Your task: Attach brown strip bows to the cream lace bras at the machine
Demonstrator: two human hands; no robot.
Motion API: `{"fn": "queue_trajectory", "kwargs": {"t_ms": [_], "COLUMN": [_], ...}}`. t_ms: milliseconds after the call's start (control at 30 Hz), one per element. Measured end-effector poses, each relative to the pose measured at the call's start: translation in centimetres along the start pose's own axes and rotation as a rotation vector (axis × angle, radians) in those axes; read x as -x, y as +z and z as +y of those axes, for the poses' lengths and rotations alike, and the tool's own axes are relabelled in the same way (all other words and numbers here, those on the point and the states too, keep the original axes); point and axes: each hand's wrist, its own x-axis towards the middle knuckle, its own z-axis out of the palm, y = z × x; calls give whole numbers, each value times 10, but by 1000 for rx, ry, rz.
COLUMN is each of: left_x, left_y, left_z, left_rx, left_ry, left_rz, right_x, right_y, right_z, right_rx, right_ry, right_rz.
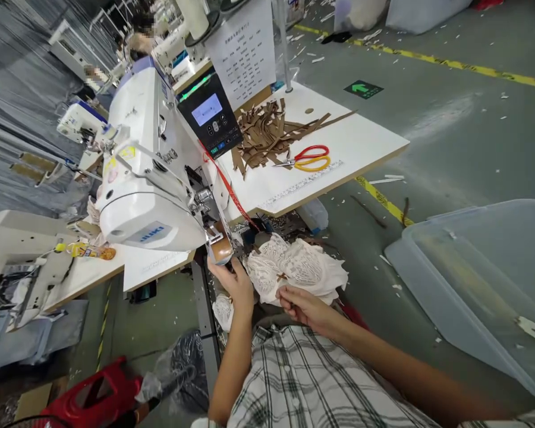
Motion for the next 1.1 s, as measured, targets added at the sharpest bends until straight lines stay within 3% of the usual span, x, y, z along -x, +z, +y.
{"fn": "queue_trajectory", "kwargs": {"t_ms": [267, 400, 500, 567, 700, 767, 900, 1100], "left_x": [-10, -20, -13, 1, 25, 29, 28, 24], "left_y": [11, 9, -5, -21, -54, -61, -53, -32], "left_z": [9, 12, 8, 2, -10, -14, -18, -17], "left_rx": [328, 243, 144, 108, 120, 109, 80, 56], "left_ry": [-154, -146, -120, -85, 68, 90, 63, 171], "left_rz": [-6, 72, 86, -2, -487, -609, -583, -543], "right_x": [-3, -17, -31, -39, -47, -49, -54, -58], "right_y": [-2, 12, 22, 25, 27, 27, 25, 20], "right_z": [1, -14, -31, -39, -44, -40, -30, -26], "right_rx": [53, 133, 195, 224, 347, 427, 442, 479], "right_ry": [-57, -145, -240, -270, -267, -254, -217, -252], "right_rz": [-35, -117, -121, -116, -183, -181, -107, -62]}}
